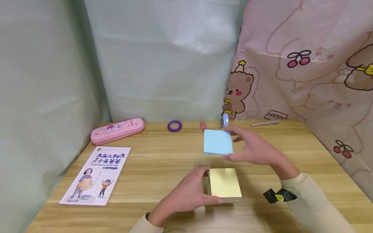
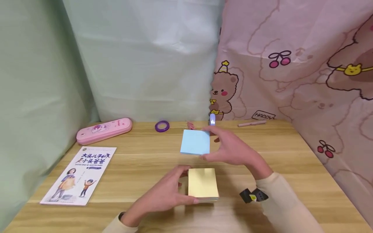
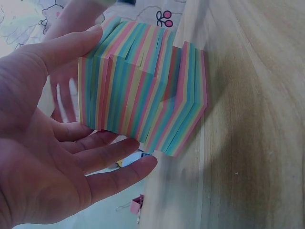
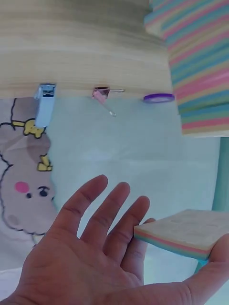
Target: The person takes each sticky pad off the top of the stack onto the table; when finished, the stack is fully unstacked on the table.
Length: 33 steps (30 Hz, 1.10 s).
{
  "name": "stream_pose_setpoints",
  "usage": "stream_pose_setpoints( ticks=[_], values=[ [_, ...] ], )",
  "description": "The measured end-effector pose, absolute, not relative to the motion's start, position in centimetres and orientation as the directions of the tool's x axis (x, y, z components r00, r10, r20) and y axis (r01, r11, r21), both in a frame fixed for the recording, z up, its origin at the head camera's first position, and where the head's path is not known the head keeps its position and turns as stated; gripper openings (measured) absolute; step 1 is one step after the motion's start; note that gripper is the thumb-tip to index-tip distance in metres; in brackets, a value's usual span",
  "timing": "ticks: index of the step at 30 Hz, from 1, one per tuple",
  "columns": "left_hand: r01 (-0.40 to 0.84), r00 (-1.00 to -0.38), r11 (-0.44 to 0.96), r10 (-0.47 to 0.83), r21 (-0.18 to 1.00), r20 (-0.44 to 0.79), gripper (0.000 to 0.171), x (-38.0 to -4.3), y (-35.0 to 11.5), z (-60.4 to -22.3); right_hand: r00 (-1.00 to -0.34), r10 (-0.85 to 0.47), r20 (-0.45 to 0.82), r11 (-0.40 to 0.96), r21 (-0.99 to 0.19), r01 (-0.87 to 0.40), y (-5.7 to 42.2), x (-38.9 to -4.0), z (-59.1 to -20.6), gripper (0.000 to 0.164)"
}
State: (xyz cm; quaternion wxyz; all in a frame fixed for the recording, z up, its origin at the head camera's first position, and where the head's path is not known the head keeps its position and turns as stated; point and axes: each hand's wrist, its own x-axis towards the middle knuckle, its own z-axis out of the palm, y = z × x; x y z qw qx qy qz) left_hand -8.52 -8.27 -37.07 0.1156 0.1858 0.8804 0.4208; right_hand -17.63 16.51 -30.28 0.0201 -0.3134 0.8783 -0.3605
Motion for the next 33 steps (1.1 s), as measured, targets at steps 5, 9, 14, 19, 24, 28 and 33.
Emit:
stream_pose_setpoints(
  ticks=[5, 9, 14, 19, 24, 28, 33],
  values=[
    [0.243, -0.905, 0.593, 0.423, 0.768, -0.04, 0.097, -8.6, -8.6, -36.9, -0.788, -0.596, 0.152, 0.55, -0.638, -0.539, 13.6, -20.7, -29.3, 0.084],
    [0.249, -0.905, 0.589, 0.424, 0.769, -0.032, 0.094, -8.7, -8.7, -36.9, -0.768, -0.628, 0.124, 0.552, -0.624, -0.553, 10.8, -23.2, -28.9, 0.084],
    [0.26, -0.902, 0.593, 0.432, 0.762, -0.028, 0.091, -8.6, -8.9, -37.0, -0.725, -0.684, 0.077, 0.543, -0.61, -0.577, 7.1, -25.9, -29.4, 0.084],
    [0.277, -0.897, 0.584, 0.441, 0.763, -0.012, 0.084, -8.6, -9.1, -37.3, -0.693, -0.721, 0.016, 0.575, -0.544, -0.611, 3.7, -28.0, -30.1, 0.089],
    [0.286, -0.893, 0.581, 0.45, 0.762, -0.008, 0.083, -8.4, -9.1, -37.2, -0.659, -0.752, 0.002, 0.564, -0.514, -0.646, 0.7, -29.5, -31.2, 0.08],
    [0.281, -0.888, 0.585, 0.46, 0.761, -0.025, 0.083, -8.2, -9.0, -37.1, -0.632, -0.775, -0.023, 0.565, -0.474, -0.676, -1.5, -30.0, -32.3, 0.068],
    [0.289, -0.885, 0.609, 0.465, 0.739, -0.037, 0.086, -8.1, -8.9, -36.9, -0.636, -0.767, -0.085, 0.612, -0.394, -0.686, -3.6, -30.0, -33.3, 0.073]
  ],
)
